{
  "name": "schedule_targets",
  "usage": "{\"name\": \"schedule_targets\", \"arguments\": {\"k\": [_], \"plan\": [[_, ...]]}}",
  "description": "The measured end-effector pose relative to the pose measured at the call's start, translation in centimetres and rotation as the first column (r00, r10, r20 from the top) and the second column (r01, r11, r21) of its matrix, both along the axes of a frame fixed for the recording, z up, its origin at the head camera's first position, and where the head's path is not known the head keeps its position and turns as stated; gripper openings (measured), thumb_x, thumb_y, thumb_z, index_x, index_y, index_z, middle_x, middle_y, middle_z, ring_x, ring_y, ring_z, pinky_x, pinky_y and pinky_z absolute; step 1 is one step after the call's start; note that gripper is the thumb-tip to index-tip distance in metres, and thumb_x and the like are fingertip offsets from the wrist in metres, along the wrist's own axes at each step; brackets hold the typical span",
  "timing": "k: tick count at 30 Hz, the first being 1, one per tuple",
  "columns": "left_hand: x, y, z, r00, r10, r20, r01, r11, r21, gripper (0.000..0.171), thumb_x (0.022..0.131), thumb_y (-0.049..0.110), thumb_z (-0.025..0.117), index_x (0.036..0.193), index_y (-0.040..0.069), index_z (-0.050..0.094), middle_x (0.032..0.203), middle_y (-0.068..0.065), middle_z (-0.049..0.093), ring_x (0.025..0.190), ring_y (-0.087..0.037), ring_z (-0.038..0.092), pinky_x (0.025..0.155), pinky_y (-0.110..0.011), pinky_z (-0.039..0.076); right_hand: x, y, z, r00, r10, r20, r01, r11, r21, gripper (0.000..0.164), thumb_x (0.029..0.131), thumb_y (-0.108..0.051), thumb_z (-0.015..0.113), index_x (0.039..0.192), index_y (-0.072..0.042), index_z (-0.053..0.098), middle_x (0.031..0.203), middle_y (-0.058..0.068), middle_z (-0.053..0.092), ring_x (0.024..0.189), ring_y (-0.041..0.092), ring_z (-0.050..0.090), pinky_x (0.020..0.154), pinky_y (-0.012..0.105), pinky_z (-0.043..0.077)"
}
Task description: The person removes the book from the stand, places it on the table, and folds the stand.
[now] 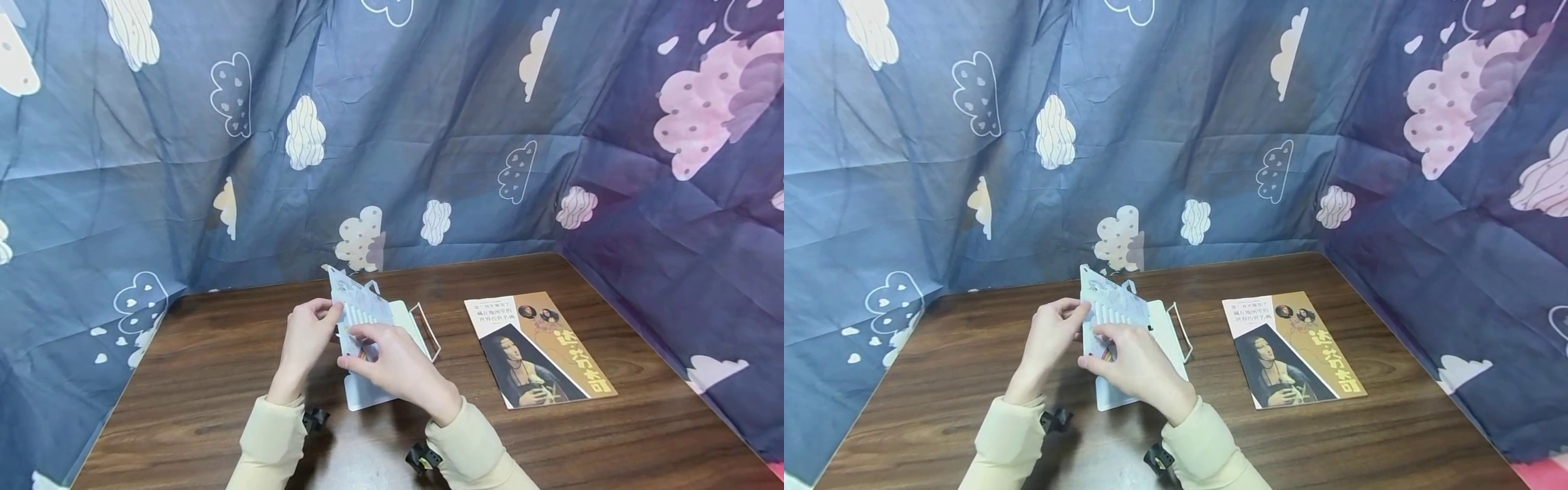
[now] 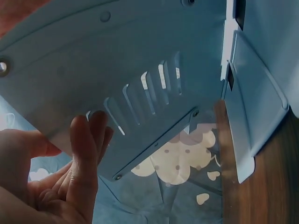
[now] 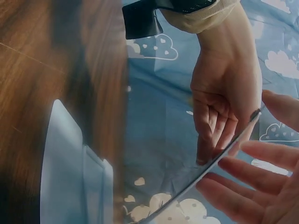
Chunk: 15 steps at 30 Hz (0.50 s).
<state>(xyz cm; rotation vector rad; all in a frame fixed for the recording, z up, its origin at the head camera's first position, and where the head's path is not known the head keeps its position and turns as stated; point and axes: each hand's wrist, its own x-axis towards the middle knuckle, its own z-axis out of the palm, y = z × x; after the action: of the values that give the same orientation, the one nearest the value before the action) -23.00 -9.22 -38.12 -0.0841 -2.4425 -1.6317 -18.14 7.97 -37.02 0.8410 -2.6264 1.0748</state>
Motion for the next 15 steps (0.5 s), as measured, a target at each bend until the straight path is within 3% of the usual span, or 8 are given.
{"name": "schedule_targets", "arguments": {"k": [11, 15], "plan": [[-0.1, -1.4, -0.2, 0.999, 0.016, 0.035, -0.013, 0.996, -0.087, 0.018, 0.089, 0.014, 0.062, 0.092, -0.001, 0.071, 0.075, -0.008, 0.072, 0.059, -0.023, 0.070, 0.055, -0.034, 0.057, -0.5, 0.4, -0.1, 0.988, 0.146, 0.047, -0.148, 0.988, 0.043, 0.039, 0.091, -0.023, 0.070, 0.125, -0.005, 0.064, 0.112, 0.003, 0.069, 0.099, 0.014, 0.065, 0.087, 0.032, 0.052], [-0.2, -1.8, -0.3, 0.999, 0.005, 0.041, 0.000, 0.993, -0.119, 0.016, 0.087, 0.011, 0.062, 0.090, -0.001, 0.072, 0.073, -0.007, 0.072, 0.060, -0.025, 0.070, 0.055, -0.034, 0.057, -0.8, 1.1, -0.2, 0.986, 0.157, 0.063, -0.161, 0.985, 0.056, 0.041, 0.092, -0.024, 0.069, 0.127, -0.005, 0.063, 0.112, 0.005, 0.070, 0.098, 0.018, 0.067, 0.084, 0.035, 0.054]]}}
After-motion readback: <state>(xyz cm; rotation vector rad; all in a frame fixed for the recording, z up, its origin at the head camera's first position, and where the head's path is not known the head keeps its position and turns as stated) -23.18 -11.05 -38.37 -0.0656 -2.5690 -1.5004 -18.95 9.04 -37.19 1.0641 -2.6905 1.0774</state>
